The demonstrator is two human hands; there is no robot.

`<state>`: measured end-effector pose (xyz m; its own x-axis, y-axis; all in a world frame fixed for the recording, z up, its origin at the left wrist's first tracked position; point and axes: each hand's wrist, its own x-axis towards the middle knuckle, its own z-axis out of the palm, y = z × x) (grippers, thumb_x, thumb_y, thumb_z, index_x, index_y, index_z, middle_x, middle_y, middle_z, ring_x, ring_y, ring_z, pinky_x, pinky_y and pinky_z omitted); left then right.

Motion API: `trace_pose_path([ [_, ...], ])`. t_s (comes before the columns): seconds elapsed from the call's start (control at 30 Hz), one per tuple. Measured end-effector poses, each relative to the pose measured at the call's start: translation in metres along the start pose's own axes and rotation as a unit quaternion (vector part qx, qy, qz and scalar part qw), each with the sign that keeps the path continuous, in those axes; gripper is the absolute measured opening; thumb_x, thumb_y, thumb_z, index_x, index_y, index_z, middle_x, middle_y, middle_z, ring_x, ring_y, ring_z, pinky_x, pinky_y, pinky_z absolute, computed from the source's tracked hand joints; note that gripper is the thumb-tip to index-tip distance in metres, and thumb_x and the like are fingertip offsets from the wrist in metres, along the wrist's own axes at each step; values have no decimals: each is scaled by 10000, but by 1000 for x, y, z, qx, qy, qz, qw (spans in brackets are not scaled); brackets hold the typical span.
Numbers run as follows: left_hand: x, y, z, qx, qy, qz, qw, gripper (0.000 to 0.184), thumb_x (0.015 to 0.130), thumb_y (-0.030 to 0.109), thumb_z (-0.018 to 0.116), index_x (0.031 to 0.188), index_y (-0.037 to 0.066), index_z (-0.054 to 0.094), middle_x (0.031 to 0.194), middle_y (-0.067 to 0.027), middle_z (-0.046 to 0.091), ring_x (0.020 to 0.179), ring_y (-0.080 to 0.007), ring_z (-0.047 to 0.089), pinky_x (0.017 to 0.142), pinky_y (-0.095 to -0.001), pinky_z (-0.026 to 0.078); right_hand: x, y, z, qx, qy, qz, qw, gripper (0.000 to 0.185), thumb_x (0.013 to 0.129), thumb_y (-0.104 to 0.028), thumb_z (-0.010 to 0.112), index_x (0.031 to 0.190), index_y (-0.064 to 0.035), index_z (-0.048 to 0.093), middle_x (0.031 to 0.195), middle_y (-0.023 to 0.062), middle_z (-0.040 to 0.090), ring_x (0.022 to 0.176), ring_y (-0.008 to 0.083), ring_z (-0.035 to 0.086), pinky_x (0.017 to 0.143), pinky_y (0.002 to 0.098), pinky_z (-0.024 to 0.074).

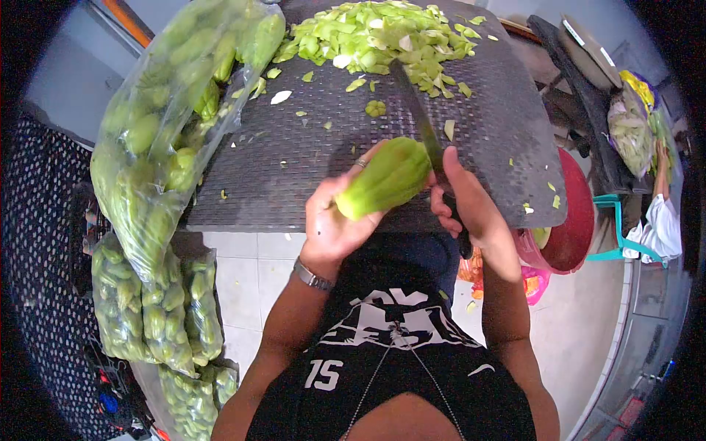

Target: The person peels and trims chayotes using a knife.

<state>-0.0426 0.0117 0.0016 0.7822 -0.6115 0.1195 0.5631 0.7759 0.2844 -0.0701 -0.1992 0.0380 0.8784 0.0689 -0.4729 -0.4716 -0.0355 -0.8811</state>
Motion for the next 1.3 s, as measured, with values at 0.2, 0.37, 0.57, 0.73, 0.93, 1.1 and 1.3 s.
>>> trace_pose_path([
  [0.2, -5, 5, 9, 308, 91, -115, 940, 742, 799, 60, 733, 1477, -14, 441, 1375, -152, 590, 1279, -243, 573, 1087, -377, 439, -12, 3, 17, -193, 60, -215, 955, 614, 983, -614, 558, 1119, -22, 650, 732, 191, 660, 681, 338, 684, 629, 440, 531],
  [0.37, -10, 0, 23, 372, 154, -101, 910, 553, 750, 67, 800, 1260, -4, 598, 1125, -85, 676, 1060, -200, 648, 989, -348, 490, -31, -8, 21, -358, 82, -305, 879, 582, 937, -536, 657, 1229, -34, 618, 882, 277, 704, 881, 455, 713, 717, 482, 545],
  [0.57, -6, 3, 16, 466, 98, -32, 878, 806, 620, -41, 897, 1334, 47, 534, 1207, -22, 621, 1088, -159, 612, 970, -315, 487, -38, -14, -5, -331, 120, -233, 906, 444, 951, -444, 683, 1108, -31, 639, 796, 230, 698, 797, 401, 732, 687, 442, 532],
  [0.73, -5, 3, 18, 494, 143, -14, 858, 864, 648, -26, 904, 1388, 60, 467, 1249, -46, 597, 1075, -161, 624, 949, -326, 512, -37, -7, -19, -302, 143, -249, 909, 376, 980, -395, 666, 1029, -24, 632, 716, 219, 641, 695, 347, 709, 636, 442, 495],
  [0.93, -8, 4, 6, 404, 157, -63, 899, 982, 675, 34, 920, 1456, 86, 328, 1284, -108, 595, 1081, -212, 661, 934, -383, 570, -43, -9, -11, -373, 116, -253, 885, 473, 939, -494, 687, 988, -32, 593, 727, 236, 639, 721, 455, 675, 621, 478, 501],
  [1.1, -7, -7, -11, 481, 110, 33, 869, 779, 856, 237, 827, 1469, 97, 367, 1364, -116, 592, 1245, -247, 613, 1051, -420, 523, -42, -13, 11, -518, 73, -300, 798, 682, 823, -708, 687, 930, -44, 572, 764, 230, 676, 753, 460, 688, 622, 535, 530],
  [1.3, -11, -5, -11, 627, 49, 52, 776, 898, 745, 204, 894, 1464, 74, 372, 1356, -114, 599, 1257, -234, 592, 1065, -404, 493, -26, -17, 4, -564, 40, -320, 760, 750, 791, -777, 651, 958, -50, 571, 778, 210, 699, 745, 426, 707, 625, 521, 551],
])
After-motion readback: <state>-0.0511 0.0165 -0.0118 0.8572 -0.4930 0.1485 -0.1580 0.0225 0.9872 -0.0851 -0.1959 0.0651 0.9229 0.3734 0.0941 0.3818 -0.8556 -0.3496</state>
